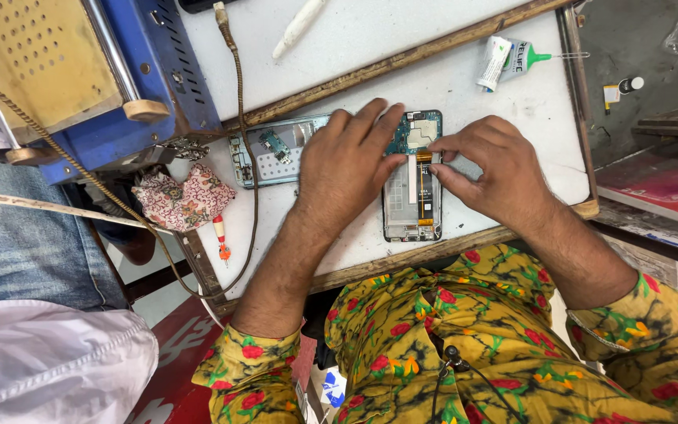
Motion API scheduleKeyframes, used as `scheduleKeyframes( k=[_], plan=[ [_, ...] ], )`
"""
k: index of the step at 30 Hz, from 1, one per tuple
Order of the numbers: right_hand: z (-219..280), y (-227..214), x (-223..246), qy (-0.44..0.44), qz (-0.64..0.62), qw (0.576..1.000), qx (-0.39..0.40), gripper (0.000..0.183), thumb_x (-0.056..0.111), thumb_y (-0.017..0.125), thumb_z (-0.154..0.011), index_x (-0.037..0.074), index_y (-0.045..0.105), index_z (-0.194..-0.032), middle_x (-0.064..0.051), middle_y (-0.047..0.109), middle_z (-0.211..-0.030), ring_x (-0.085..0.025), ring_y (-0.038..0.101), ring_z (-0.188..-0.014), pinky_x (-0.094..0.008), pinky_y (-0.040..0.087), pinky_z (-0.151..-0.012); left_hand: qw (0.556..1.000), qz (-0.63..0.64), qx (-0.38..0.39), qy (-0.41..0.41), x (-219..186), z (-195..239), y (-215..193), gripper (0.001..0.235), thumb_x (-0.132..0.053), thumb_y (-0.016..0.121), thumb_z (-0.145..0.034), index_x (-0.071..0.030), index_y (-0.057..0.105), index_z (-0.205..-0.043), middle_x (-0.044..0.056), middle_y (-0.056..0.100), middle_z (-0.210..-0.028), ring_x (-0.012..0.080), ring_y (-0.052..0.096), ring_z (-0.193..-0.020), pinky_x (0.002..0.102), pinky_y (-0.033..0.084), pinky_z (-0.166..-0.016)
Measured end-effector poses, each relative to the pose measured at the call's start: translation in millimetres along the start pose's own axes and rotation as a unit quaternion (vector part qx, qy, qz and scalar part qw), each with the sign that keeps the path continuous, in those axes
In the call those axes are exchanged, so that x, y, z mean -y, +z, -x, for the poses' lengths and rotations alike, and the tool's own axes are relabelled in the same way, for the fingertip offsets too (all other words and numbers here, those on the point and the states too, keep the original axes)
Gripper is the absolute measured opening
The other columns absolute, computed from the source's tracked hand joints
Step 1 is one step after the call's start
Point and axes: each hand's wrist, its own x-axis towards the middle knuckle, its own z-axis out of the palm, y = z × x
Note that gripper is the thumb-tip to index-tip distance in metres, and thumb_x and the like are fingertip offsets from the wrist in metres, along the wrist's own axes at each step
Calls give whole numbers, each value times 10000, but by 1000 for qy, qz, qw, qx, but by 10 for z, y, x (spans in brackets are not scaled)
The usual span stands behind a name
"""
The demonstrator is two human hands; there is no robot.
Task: The person disassembles a smartphone, removes the motherboard, cleans it with a cotton swab, and reassembles the device by reconnecting the battery and display cables. The person places the cleaned motherboard back into the phone chassis and secures the components.
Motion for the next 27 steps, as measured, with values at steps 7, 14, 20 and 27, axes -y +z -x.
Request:
scheduleKeyframes(
  k=[7,14,20,27],
  plan=[
    [3,3,44,14,-5,1000,-11,227,97,851,-854,104,758,-1061,-62,716,-1039,-245,669,-1014,-385,557,-880,999,43,-31,-8,65,84,-28,492,-345,843,-846,-136,711,-1272,20,653,-1283,244,589,-1092,428,524,-896],
    [7,-4,62,32,2,999,-21,309,64,805,-903,67,738,-1205,-100,691,-1225,-262,655,-1134,-379,552,-975,1000,7,-14,20,-23,117,-12,355,-226,741,-906,-200,738,-1259,92,615,-1374,311,543,-1215,494,459,-955],
    [12,28,73,44,30,998,-34,310,53,783,-967,82,746,-1274,-103,659,-1313,-243,610,-1146,-364,541,-974,999,-44,1,27,-91,154,29,320,-197,657,-968,-191,734,-1278,151,589,-1422,379,489,-1344,558,432,-1041],
    [-41,27,151,27,68,997,-1,275,70,782,-954,87,767,-1228,-97,651,-1311,-230,565,-1051,-353,518,-923,999,-31,3,24,-67,159,39,318,-217,654,-958,-185,733,-1264,161,588,-1428,390,463,-1368,588,404,-1079]
  ],
)
